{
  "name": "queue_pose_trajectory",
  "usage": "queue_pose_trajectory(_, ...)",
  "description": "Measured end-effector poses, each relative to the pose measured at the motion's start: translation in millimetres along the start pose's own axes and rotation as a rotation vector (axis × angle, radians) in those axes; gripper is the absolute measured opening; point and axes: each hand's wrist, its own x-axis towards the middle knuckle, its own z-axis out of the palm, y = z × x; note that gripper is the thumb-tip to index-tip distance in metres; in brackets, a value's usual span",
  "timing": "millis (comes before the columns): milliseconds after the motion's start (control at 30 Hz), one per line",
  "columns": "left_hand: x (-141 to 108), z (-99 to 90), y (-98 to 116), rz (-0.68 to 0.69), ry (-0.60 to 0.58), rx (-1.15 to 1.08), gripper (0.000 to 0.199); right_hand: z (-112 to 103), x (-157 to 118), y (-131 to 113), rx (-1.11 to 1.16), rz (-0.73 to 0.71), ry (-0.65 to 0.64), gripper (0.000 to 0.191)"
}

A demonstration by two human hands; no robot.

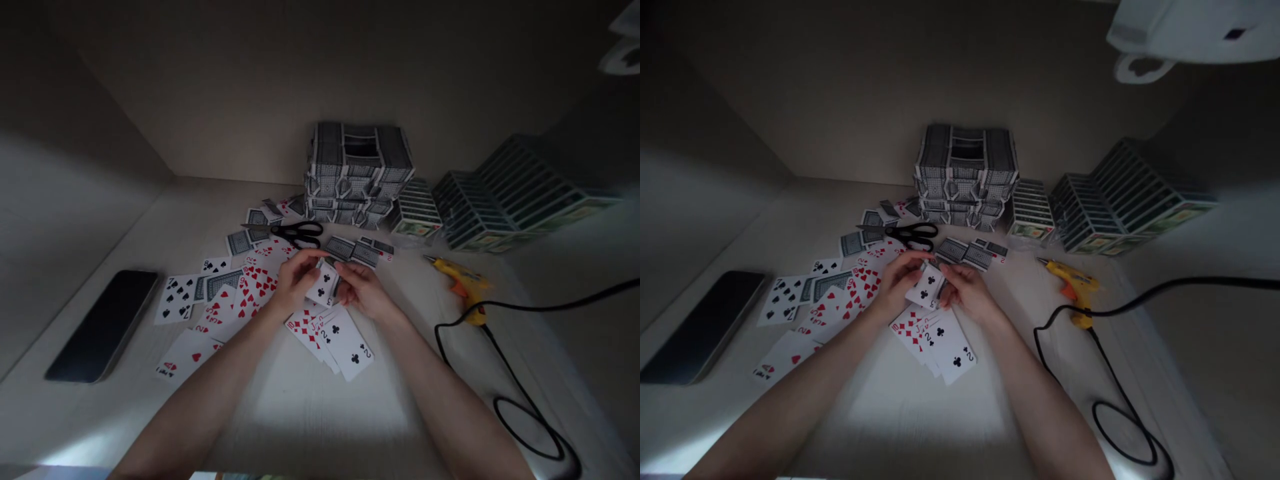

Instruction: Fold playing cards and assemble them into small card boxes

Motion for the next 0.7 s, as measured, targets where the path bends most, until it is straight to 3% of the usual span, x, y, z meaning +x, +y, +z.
queue_pose_trajectory(133,3,5.6,-1,-0.139,0.078,0.05,0.02,9,1,5,-0.05,-0.091,0.105,0.035)
queue_pose_trajectory(333,3,16.4,-2,-0.167,0.178,0.388,0.029,18,1,11,-0.136,-0.121,0.091,0.041)
queue_pose_trajectory(700,2,17.7,-2,-0.179,0.207,0.214,0.033,16,-4,5,-0.13,-0.109,0.078,0.041)
